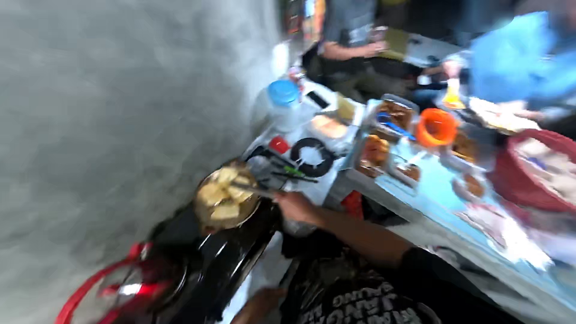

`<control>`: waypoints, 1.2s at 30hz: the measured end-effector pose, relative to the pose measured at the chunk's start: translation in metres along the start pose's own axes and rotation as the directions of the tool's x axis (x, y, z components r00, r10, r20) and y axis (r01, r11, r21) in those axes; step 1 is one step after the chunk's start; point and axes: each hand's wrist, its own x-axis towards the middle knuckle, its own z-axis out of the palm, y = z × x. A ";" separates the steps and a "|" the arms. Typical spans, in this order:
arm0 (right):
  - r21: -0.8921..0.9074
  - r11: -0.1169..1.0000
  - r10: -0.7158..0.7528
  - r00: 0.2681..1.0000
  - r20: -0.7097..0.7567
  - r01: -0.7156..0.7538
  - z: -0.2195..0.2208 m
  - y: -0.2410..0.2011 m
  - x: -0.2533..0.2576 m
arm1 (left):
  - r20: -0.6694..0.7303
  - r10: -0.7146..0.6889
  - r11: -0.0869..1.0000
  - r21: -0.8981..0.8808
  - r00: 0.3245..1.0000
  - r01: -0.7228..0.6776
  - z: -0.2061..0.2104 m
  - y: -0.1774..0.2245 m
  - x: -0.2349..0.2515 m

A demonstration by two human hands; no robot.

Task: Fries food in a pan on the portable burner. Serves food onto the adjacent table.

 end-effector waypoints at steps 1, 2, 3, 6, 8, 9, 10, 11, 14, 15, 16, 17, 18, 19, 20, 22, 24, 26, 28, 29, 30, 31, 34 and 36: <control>0.018 1.000 0.014 1.000 0.015 -0.015 -0.001 0.003 0.008 | -0.111 0.020 0.985 -0.167 0.994 -0.039 0.001 0.002 0.016; 0.055 0.998 0.019 0.999 0.036 -0.021 -0.001 0.004 0.015 | -0.225 0.026 0.945 -0.313 0.974 -0.097 0.001 0.016 0.031; 0.101 0.995 0.015 0.998 0.066 -0.021 -0.003 0.003 0.019 | -0.320 0.032 0.881 -0.438 0.947 -0.177 0.003 0.036 0.043; 0.225 0.974 -0.034 0.990 0.139 0.002 -0.008 -0.002 0.026 | -0.400 0.112 0.680 -0.636 0.910 -0.364 0.014 0.093 0.078; 0.318 0.948 -0.027 0.994 0.108 -0.009 -0.017 0.008 0.030 | -0.386 0.148 0.586 -0.707 0.911 -0.395 0.024 0.128 0.108; 0.368 0.929 0.002 0.997 0.083 -0.032 -0.025 0.017 0.031 | -0.365 0.143 0.531 -0.756 0.920 -0.382 0.028 0.146 0.123; 0.410 0.910 0.043 0.997 0.061 -0.064 -0.032 0.030 0.032 | -0.326 0.119 0.470 -0.813 0.938 -0.343 0.032 0.163 0.138; 0.458 0.884 0.090 0.996 0.028 -0.093 -0.038 0.048 0.033 | -0.279 0.096 0.407 -0.865 0.956 -0.293 0.035 0.178 0.154; 0.580 0.792 0.252 0.968 -0.024 -0.192 -0.059 0.105 0.027 | -0.146 -0.010 0.212 -0.967 0.989 -0.141 0.041 0.214 0.207; 0.607 0.766 0.295 0.955 -0.038 -0.213 -0.067 0.122 0.022 | -0.120 -0.059 0.173 -0.979 0.991 -0.108 0.040 0.225 0.224; 0.608 0.759 0.329 0.943 -0.050 -0.233 -0.074 0.138 0.015 | -0.112 -0.107 0.146 -0.985 0.988 -0.096 0.038 0.235 0.241; 0.594 0.761 0.362 0.931 -0.057 -0.260 -0.080 0.151 0.006 | -0.116 -0.153 0.127 -0.987 0.981 -0.097 0.035 0.242 0.259; 0.589 0.756 0.394 0.917 -0.062 -0.285 -0.084 0.164 -0.005 | -0.124 -0.204 0.111 -0.988 0.971 -0.103 0.034 0.248 0.278; 0.586 0.749 0.425 0.903 -0.065 -0.311 -0.086 0.177 -0.016 | -0.131 -0.256 0.092 -0.990 0.958 -0.111 0.031 0.252 0.297; 0.581 0.743 0.453 0.889 -0.071 -0.332 -0.087 0.191 -0.026 | -0.146 -0.318 0.075 -0.989 0.937 -0.129 0.029 0.256 0.316; 0.590 0.710 0.514 0.855 -0.062 -0.384 -0.091 0.213 -0.042 | -0.167 -0.447 0.073 -0.986 0.879 -0.151 0.022 0.264 0.344; 0.625 0.665 0.558 0.828 -0.053 -0.409 -0.092 0.229 -0.053 | -0.183 -0.528 0.055 -0.982 0.829 -0.181 0.012 0.268 0.357; 0.662 0.632 0.576 0.815 -0.053 -0.403 -0.091 0.246 -0.058 | -0.189 -0.567 0.011 -0.975 0.802 -0.222 0.006 0.269 0.363; 0.680 0.614 0.579 0.814 -0.044 -0.401 -0.091 0.259 -0.054 | -0.229 -0.578 0.041 -0.967 0.783 -0.252 0.004 0.273 0.359; 0.683 0.611 0.576 0.817 -0.036 -0.400 -0.092 0.262 -0.049 | -0.272 -0.587 0.109 -0.960 0.763 -0.258 0.004 0.275 0.354; 0.683 0.613 0.562 0.826 -0.024 -0.397 -0.094 0.262 -0.043 | -0.314 -0.590 0.181 -0.949 0.744 -0.256 0.005 0.277 0.346; 0.687 0.619 0.537 0.843 -0.015 -0.382 -0.095 0.261 -0.036 | -0.341 -0.577 0.231 -0.940 0.743 -0.252 0.006 0.279 0.335; 0.701 0.639 0.458 0.889 -0.017 -0.316 -0.103 0.250 -0.003 | -0.328 -0.466 0.211 -0.943 0.822 -0.256 0.017 0.279 0.292; 0.690 0.679 0.386 0.921 -0.044 -0.251 -0.115 0.233 0.021 | -0.313 -0.367 0.175 -0.948 0.876 -0.265 0.028 0.278 0.255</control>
